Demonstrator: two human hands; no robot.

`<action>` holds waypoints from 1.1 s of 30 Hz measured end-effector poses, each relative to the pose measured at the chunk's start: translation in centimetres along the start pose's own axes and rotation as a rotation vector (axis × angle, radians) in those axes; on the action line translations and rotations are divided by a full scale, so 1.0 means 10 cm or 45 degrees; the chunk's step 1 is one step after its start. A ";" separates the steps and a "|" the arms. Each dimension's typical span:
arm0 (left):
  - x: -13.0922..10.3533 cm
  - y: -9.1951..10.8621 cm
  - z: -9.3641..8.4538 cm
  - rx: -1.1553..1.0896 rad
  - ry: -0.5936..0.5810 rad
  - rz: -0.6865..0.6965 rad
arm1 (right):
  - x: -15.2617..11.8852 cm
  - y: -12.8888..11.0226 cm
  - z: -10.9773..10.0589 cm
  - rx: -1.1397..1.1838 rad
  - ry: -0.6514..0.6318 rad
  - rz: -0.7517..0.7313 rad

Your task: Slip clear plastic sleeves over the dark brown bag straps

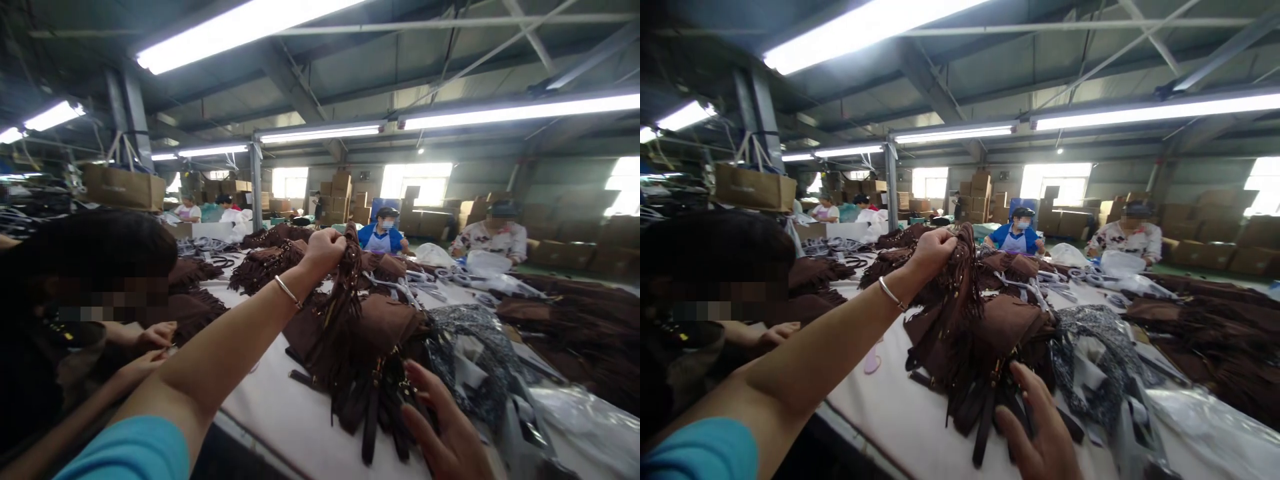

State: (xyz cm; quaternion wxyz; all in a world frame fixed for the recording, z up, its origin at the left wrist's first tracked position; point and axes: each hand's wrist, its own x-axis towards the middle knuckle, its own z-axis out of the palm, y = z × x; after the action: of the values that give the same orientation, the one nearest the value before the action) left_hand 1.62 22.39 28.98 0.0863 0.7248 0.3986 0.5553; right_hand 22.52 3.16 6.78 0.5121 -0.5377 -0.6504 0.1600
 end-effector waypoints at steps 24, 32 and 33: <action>-3.23 -0.49 0.90 -0.405 -0.867 -1.038 | -0.85 0.31 0.51 0.957 -0.011 1.274; -3.06 -0.43 1.13 -1.376 -0.662 -1.684 | -1.02 0.04 0.67 1.234 -0.426 1.290; -3.04 -0.45 1.16 -1.318 -0.655 -1.629 | -1.02 0.07 0.68 1.088 -0.513 1.250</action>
State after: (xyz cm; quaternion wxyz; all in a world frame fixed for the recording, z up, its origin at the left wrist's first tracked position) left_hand 7.57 8.58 -0.21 0.7897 0.3336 0.3951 0.3302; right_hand 16.13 -3.08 -1.70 0.4166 -0.4808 -0.2933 0.7136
